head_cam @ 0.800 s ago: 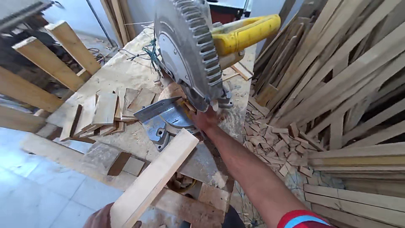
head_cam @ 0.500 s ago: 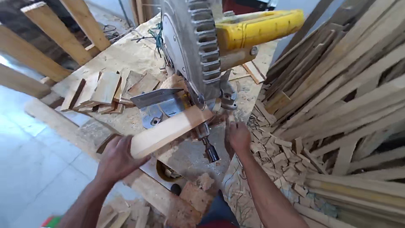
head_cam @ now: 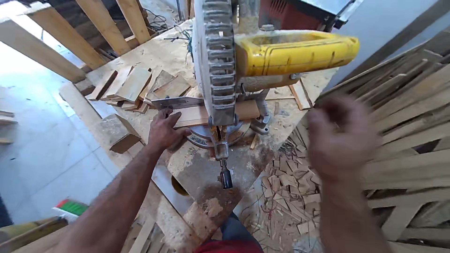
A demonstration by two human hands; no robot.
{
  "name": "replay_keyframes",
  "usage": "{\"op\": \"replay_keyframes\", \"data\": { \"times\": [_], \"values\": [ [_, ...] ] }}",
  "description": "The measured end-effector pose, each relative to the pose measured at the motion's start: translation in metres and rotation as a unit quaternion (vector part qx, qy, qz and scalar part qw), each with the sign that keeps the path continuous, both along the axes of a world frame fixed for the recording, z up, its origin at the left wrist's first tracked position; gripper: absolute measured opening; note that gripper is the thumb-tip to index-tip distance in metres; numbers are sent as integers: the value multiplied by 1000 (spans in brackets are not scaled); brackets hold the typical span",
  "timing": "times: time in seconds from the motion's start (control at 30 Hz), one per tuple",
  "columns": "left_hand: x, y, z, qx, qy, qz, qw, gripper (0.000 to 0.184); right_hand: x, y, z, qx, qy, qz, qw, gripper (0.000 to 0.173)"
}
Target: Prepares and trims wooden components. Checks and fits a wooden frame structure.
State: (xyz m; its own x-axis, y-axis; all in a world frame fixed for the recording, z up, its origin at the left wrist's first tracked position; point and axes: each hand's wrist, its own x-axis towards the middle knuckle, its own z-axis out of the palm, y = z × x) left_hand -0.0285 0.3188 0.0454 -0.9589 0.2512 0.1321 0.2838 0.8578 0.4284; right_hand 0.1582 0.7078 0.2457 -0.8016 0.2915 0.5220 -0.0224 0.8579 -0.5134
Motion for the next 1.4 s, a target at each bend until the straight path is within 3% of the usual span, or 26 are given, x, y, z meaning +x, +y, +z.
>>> {"op": "replay_keyframes", "data": {
  "times": [0.07, 0.13, 0.23, 0.3, 0.37, 0.6, 0.8, 0.97, 1.27, 1.4],
  "values": [
    [2, -5, -4, 8, 7, -5, 1000, 73, -18, 0, 80, 135, 58, 39, 988, 77],
    [5, -7, -7, 3, 14, -4, 1000, 71, -54, -12, 131, 225, -45, 78, 970, 88],
    [10, -6, -16, 43, 33, 14, 998, 68, -116, -39, 155, 277, -343, 189, 878, 70],
    [12, -3, -23, 91, 33, 41, 994, 67, -130, -61, 157, 293, -440, 180, 830, 59],
    [15, -2, -28, 121, 31, 62, 990, 67, -128, -74, 154, 317, -451, 156, 820, 54],
    [16, 0, -26, 148, 21, 84, 985, 67, -109, -79, 138, 378, -333, 121, 855, 29],
    [14, -1, -29, 143, 14, 85, 986, 67, -81, -80, 100, 371, -286, 94, 878, 30],
    [13, -2, -34, 150, 25, 85, 985, 67, -56, -69, 39, 387, -153, 112, 903, 35],
    [11, -1, -33, 157, 21, 90, 983, 66, -51, -66, 13, 391, -75, 113, 910, 34],
    [12, -2, -32, 152, 18, 90, 984, 66, -38, -65, -26, 384, -54, 117, 914, 31]
  ]
}}
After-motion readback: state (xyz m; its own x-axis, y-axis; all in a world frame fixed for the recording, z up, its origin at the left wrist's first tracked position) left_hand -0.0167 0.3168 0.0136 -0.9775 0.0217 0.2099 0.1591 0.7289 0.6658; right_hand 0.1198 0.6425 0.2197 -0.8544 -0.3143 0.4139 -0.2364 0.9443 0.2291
